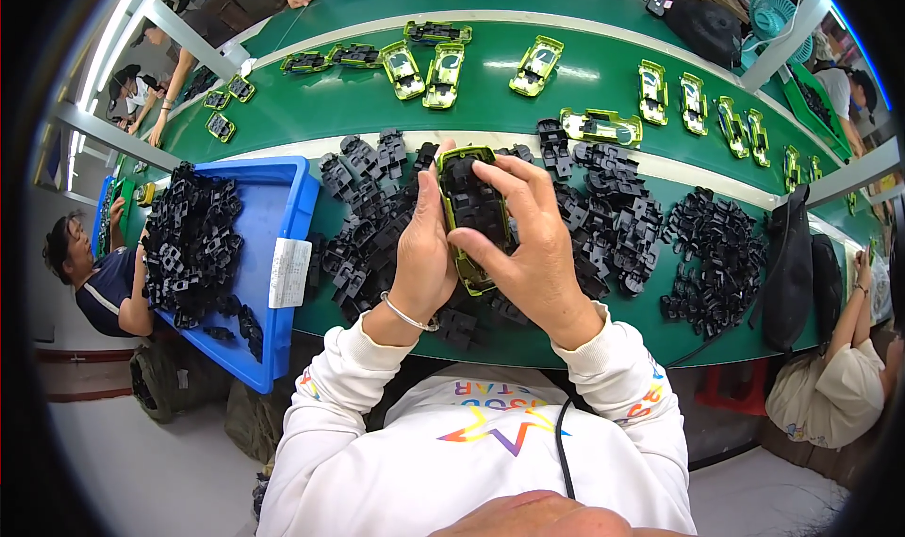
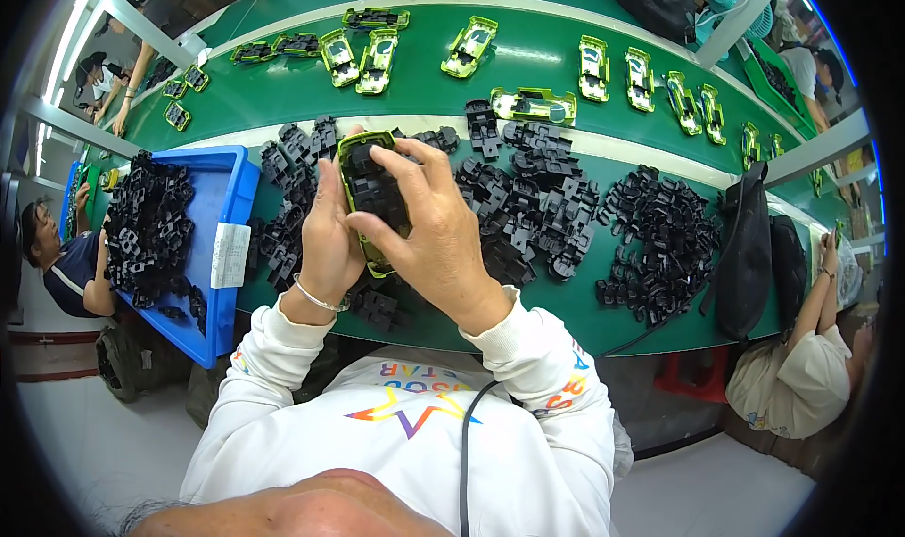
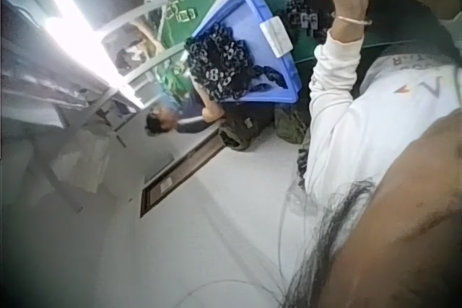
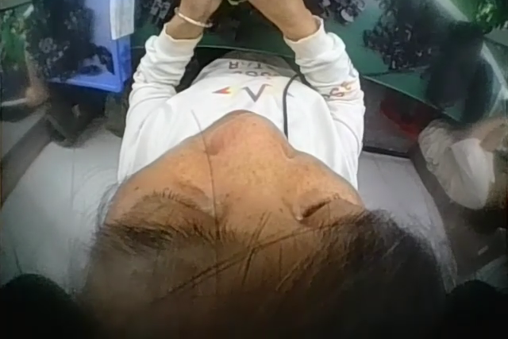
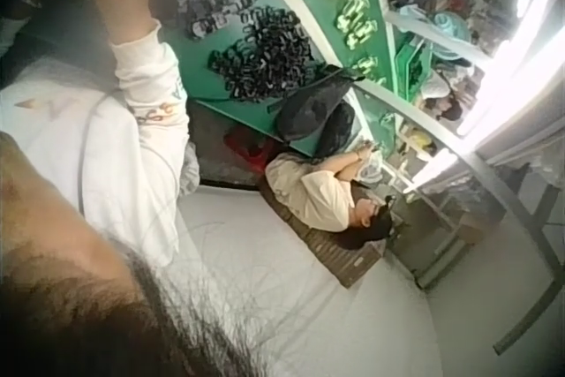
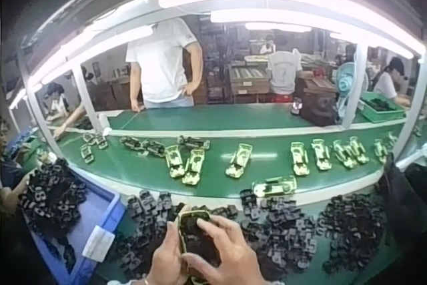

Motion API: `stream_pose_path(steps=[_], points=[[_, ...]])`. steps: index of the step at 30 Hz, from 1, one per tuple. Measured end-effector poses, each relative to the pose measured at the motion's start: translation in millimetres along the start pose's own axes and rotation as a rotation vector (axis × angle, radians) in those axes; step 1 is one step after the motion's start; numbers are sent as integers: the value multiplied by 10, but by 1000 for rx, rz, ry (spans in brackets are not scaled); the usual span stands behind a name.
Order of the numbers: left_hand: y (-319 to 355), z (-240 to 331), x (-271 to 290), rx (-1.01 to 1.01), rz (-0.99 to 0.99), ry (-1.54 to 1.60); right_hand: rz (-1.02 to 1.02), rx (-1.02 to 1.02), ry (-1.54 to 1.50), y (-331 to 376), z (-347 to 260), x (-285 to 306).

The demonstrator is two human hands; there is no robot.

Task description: The person retrieves black plastic components from a bag, connects the pieces together by hand, and fits them into toy car bodies on the assembly line.

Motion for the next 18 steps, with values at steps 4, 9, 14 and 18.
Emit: stream_pose_path(steps=[4,9,14,18], points=[[9,25,13,5,27,30,-73,58,-28,-7,-40,-21],[-6,22,42,8,0,39,-183,56,-137,2,36,-62],[15,-37,168,58,-2,87,-235,23,-52,-6,11,-82],[9,-19,180,-21,35,-99,-276,19,-27,-29,-26,-20]])
Point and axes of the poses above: each hand's wrist, its own y-axis away from the middle knuckle, its own x-axis out of the back of the hand, z = x × y, the point moved 8 cm from there along -y, towards the middle knuckle, and after that the axes turned 13 degrees about y, right-handed, at the moved point
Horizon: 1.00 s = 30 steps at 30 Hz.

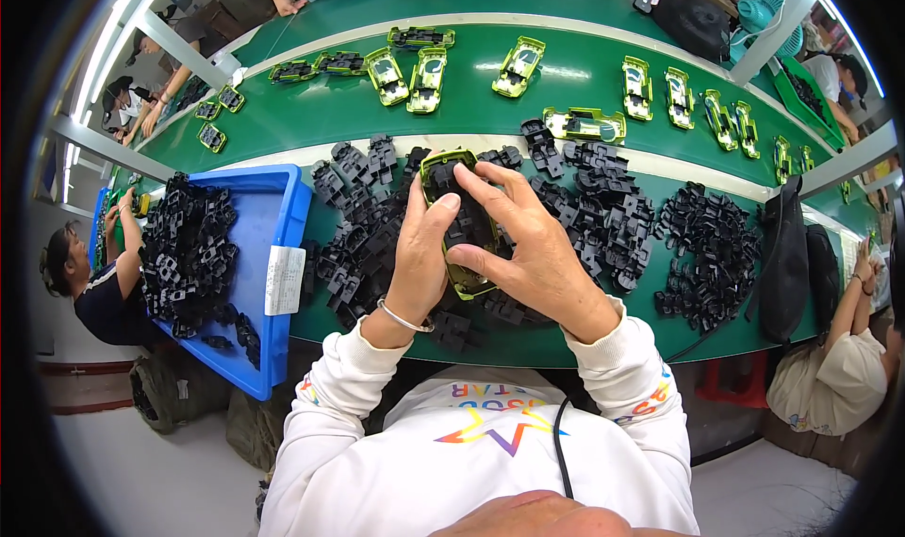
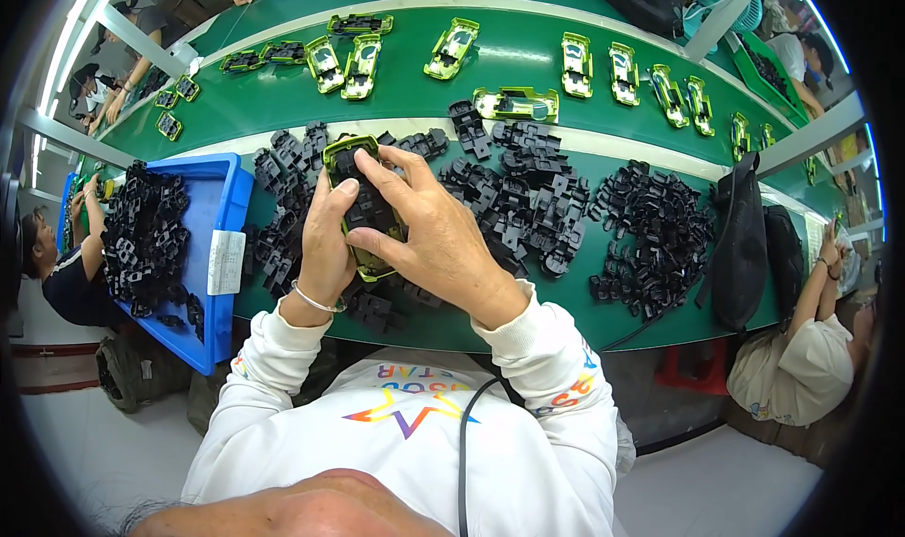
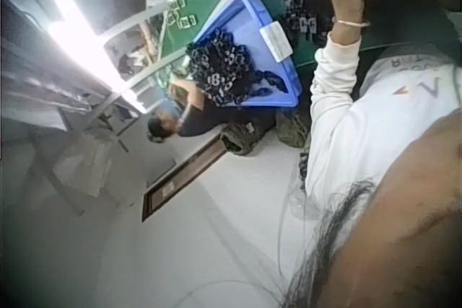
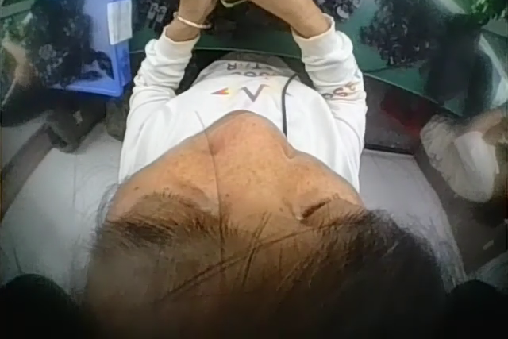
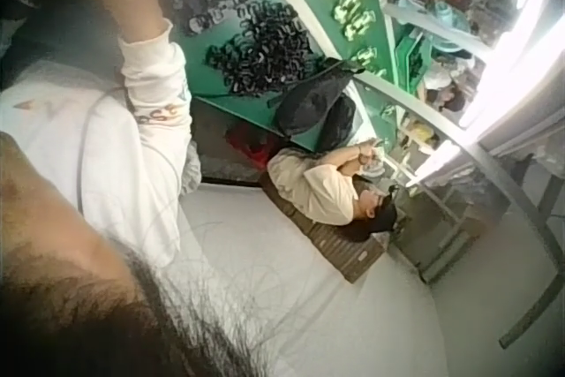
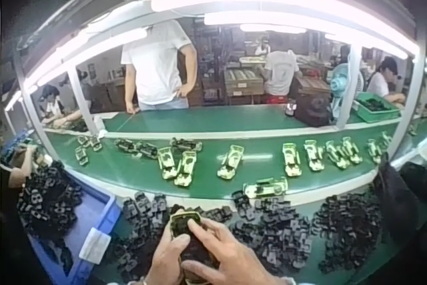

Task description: The person retrieves black plastic components from a bag, connects the pieces together by hand, and fits them into toy car bodies on the assembly line.

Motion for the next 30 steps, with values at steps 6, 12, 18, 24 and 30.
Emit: stream_pose_path(steps=[6,12,18,24,30], points=[[-67,-33,-71,-45,-41,-89,175,-129,-572,-36,364,39],[-17,-59,-111,-76,-69,-235,29,-400,-811,-194,586,-165],[-31,-52,-110,-107,-88,-455,-54,-491,-945,-211,540,-166],[18,-51,-251,-67,-138,-484,-40,-521,-980,-187,574,-155],[-48,-130,-96,-37,-147,-386,51,-487,-999,-173,560,-209]])
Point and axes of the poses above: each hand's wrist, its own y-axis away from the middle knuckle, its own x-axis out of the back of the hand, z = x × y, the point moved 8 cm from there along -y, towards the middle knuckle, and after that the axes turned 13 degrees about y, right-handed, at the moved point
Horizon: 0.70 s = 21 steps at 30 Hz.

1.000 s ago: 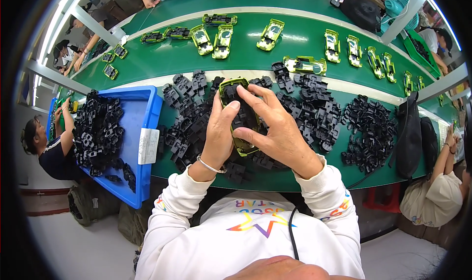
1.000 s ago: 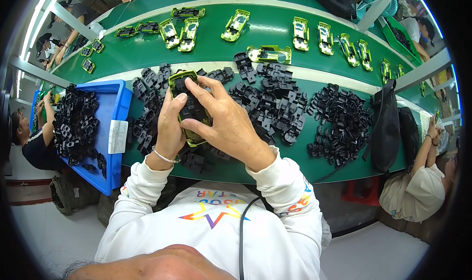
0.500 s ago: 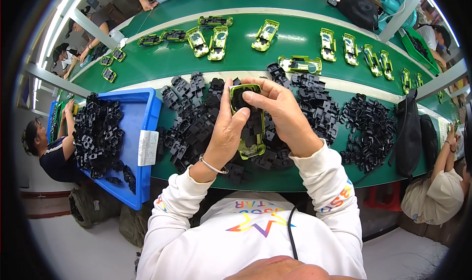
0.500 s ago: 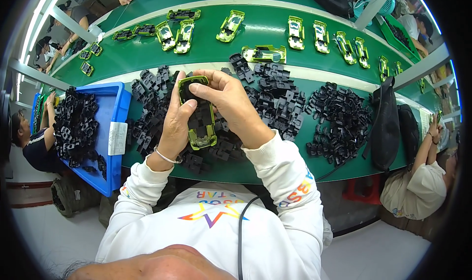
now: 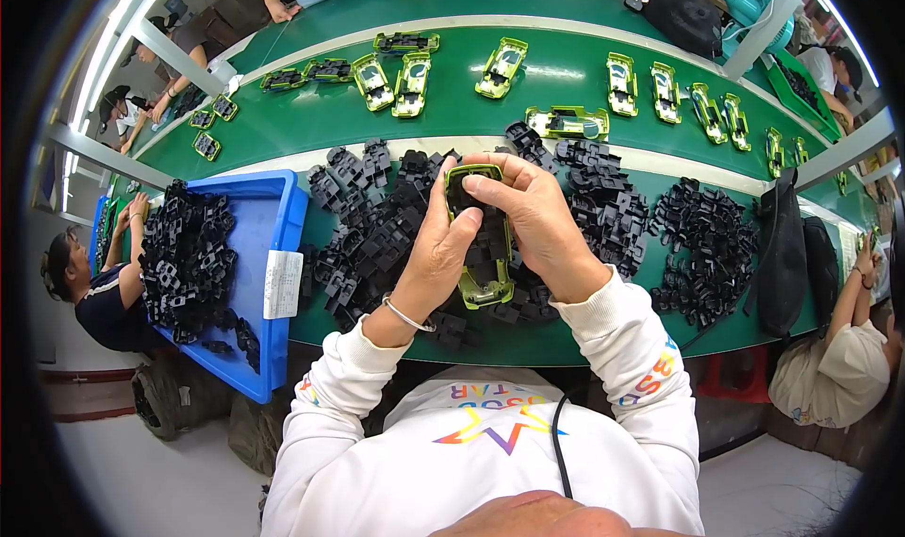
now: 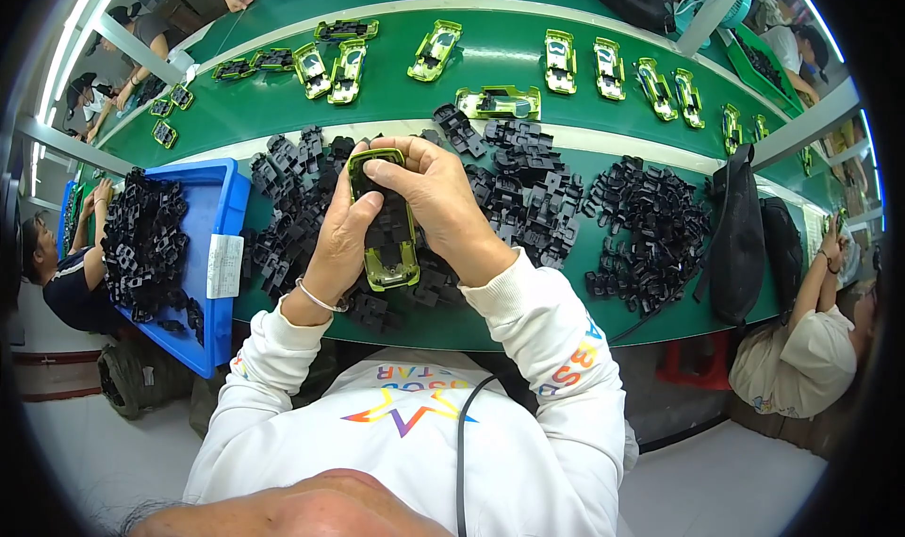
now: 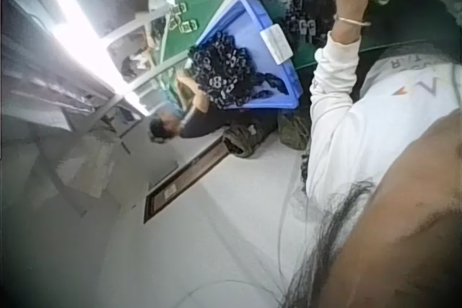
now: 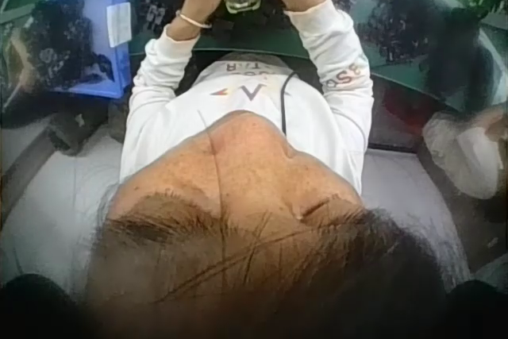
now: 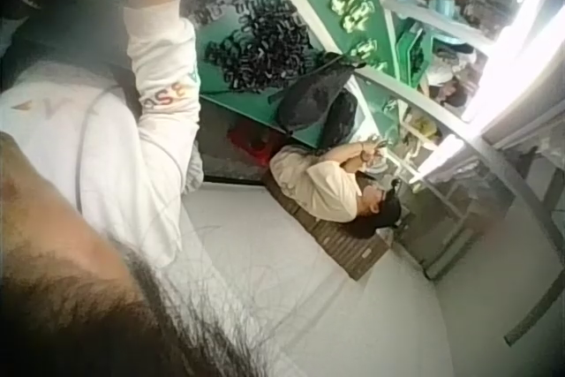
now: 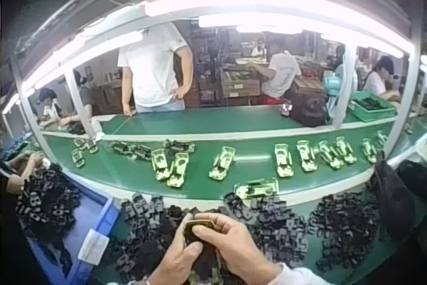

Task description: The person retrieves black plastic components from a bag, connects the pieces together by hand, and fits them into toy car bodies on the assembly line.

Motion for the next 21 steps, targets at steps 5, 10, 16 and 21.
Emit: stream_pose_path(steps=[5,10,16,21], points=[[15,2,-8,25,31,52,-36,-27,22,-19,-18,12],[9,-31,42,46,40,53,-71,-45,1,-6,-65,-5],[32,36,-90,79,-15,95,-167,-90,-1,-68,-40,-10],[52,9,-8,29,28,99,-222,-88,7,-84,1,-81]])
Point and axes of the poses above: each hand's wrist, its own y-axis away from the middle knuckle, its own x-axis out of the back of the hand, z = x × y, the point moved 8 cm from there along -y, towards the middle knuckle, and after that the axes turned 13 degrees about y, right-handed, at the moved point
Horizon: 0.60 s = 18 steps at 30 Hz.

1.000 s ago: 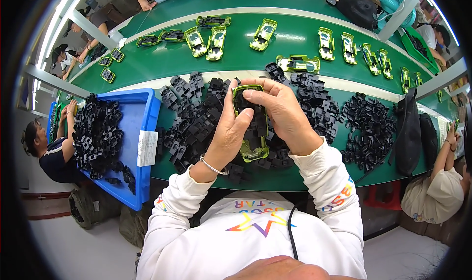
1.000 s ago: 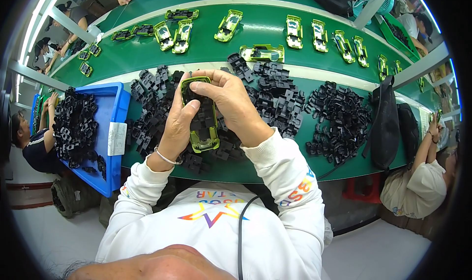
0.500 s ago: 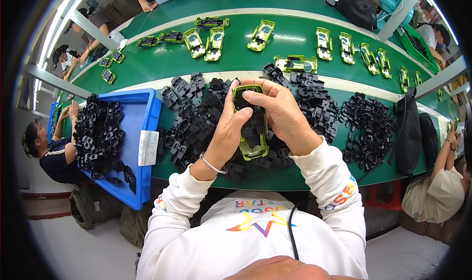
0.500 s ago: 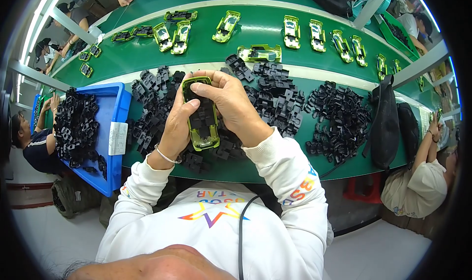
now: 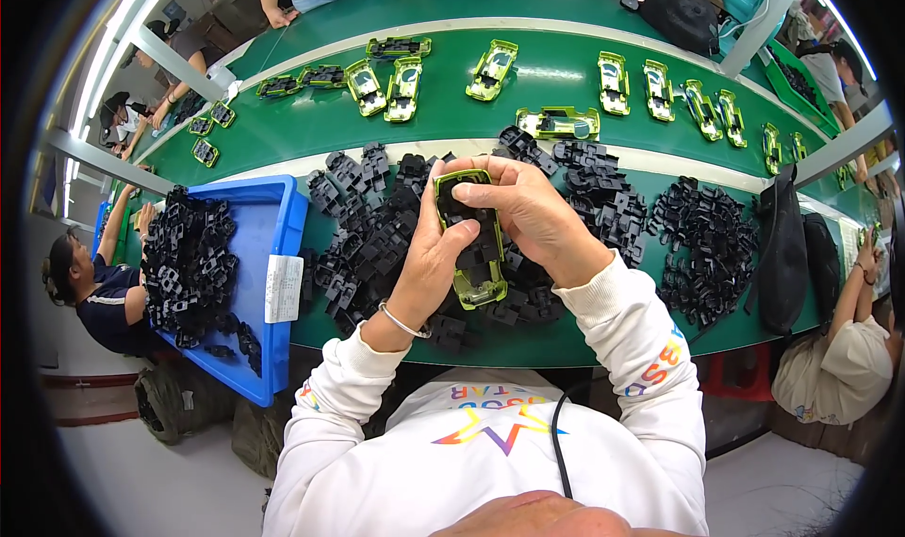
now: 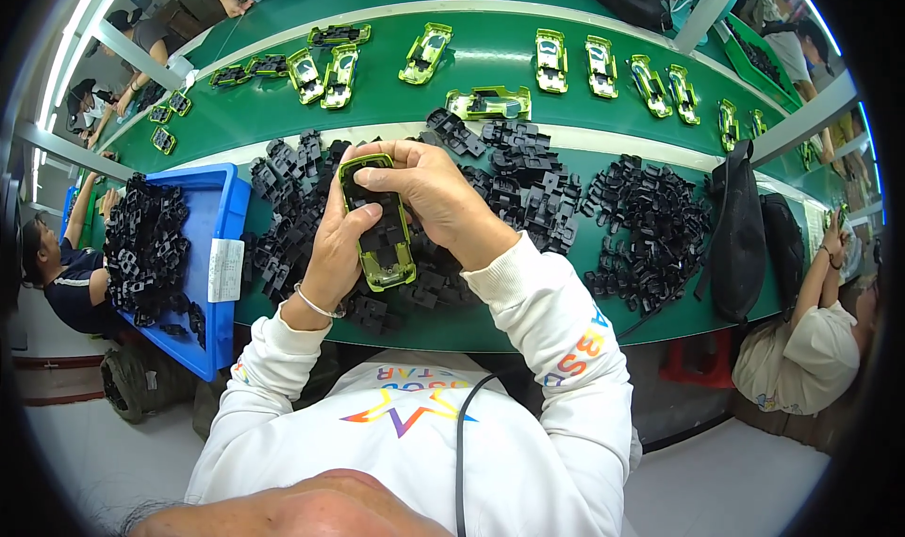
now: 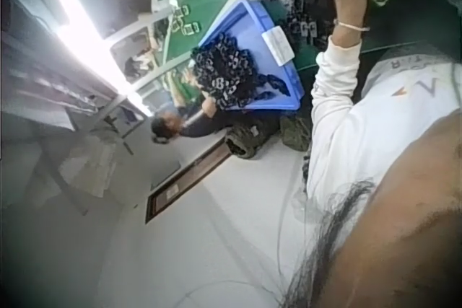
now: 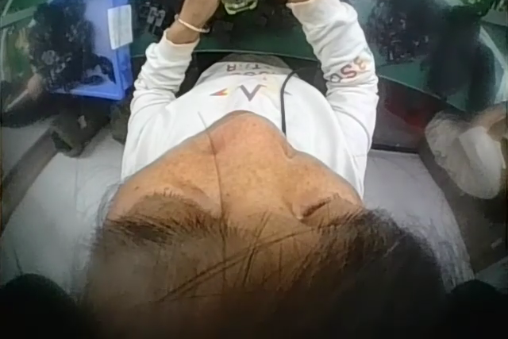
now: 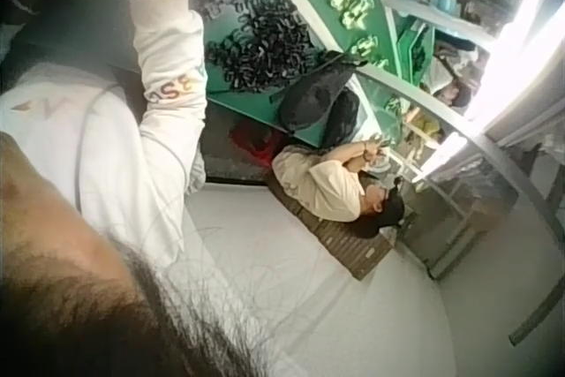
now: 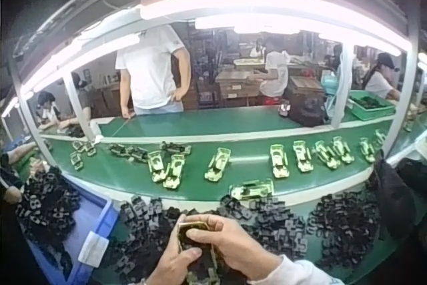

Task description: The person retrieves black plastic components from a bag, connects the pieces together by hand, and fits them into toy car bodies on the assembly line.

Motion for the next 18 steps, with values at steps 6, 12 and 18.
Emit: stream_pose_path(steps=[6,12,18], points=[[-42,231,-61,-44,81,343,305,362,154,184,-176,125],[-39,238,81,-134,157,363,389,746,1331,767,-434,-304],[-26,205,85,-126,95,375,293,720,1504,772,-417,-473]])
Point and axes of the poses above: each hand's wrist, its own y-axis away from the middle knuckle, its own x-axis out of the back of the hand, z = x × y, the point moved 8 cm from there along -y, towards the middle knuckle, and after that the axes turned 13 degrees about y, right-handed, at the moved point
